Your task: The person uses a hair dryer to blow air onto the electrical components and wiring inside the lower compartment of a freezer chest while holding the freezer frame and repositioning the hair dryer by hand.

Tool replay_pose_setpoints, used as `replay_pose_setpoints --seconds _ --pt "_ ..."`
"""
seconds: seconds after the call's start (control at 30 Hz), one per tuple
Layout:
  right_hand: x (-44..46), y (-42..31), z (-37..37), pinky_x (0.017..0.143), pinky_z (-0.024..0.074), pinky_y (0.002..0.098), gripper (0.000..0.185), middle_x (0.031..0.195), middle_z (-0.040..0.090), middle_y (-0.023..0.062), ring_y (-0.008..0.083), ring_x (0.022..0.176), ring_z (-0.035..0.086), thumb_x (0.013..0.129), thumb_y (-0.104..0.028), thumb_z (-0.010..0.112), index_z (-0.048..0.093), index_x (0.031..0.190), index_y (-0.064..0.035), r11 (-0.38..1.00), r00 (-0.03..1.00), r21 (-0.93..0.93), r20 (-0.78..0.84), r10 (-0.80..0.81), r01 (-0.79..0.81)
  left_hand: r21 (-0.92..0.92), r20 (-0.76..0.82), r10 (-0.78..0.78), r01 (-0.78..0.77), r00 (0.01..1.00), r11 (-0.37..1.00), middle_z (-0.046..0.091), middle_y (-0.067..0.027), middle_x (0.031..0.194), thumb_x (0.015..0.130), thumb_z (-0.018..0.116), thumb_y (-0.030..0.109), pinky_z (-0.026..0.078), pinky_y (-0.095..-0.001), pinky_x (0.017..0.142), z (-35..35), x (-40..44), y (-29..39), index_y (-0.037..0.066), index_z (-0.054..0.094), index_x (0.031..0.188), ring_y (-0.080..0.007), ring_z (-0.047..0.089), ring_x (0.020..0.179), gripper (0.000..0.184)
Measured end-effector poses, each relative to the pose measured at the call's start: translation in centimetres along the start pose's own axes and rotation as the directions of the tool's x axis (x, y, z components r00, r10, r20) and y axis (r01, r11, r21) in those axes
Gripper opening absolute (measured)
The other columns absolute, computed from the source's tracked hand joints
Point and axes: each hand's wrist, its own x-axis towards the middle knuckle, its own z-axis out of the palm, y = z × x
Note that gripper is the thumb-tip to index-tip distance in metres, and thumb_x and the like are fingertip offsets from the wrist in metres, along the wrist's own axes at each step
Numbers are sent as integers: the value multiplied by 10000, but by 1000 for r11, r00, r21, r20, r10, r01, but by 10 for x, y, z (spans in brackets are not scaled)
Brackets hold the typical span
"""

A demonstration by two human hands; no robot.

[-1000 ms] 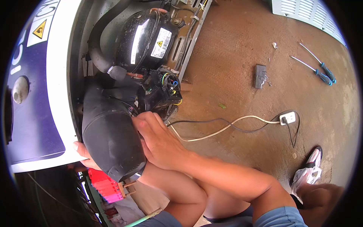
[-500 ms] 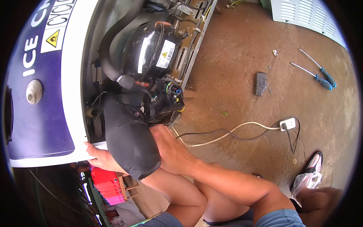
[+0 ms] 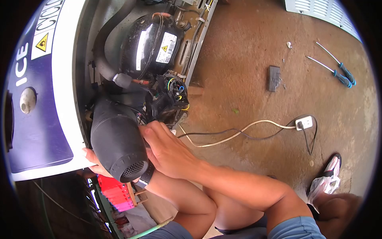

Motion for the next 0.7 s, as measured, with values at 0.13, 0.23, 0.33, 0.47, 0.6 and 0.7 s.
replay_pose_setpoints --seconds 0.13,0.23,0.33,0.47,0.6,0.7 --pt "12 -1 7 915 481 493 593 1155 477 196 417 1076 531 851 50 651 442 1404 -1 999 999 23 -35 -32 33 -3 13 -2 2 1000 1000 587 -206 1405 980 668 554 461 -423 1053 2 -2 -1 -50 565 1406 -309 577 1271 747" --pt "15 1 10 921 483 500 611 1161 479 205 422 1086 533 850 55 655 430 1415 1 998 996 7 -70 -57 58 4 17 -4 4 1000 1000 588 -205 1406 977 672 565 452 -422 1059 4 -2 -1 -51 568 1405 -309 572 1277 757" --pt "21 -1 8 931 483 508 620 1171 480 213 429 1095 534 853 66 650 419 1426 9 998 990 -1 -120 -69 69 37 13 -3 3 1000 999 589 -204 1406 974 675 575 442 -421 1065 1 -3 -1 -52 571 1404 -308 567 1283 767" --pt "11 8 9 944 480 514 619 1178 481 217 437 1102 533 858 73 641 411 1431 21 999 993 -48 -113 -23 18 101 5 11 -11 1000 995 590 -203 1407 970 679 588 429 -420 1074 -5 0 -2 -53 576 1403 -307 560 1291 781" --pt "-4 11 4 923 481 501 623 1175 480 219 435 1085 531 861 76 634 408 1440 35 999 998 -38 -68 -1 -2 114 -32 25 -21 999 993 604 -214 1391 942 700 615 428 -428 1073 -5 2 -1 -57 581 1393 -319 561 1293 818" --pt "-8 16 2 908 480 495 630 1167 479 214 427 1075 530 860 68 638 410 1447 36 998 1000 -60 -21 11 -13 98 -66 37 -30 997 995 617 -225 1375 917 720 636 433 -436 1069 -2 1 2 -61 585 1384 -331 566 1292 849"
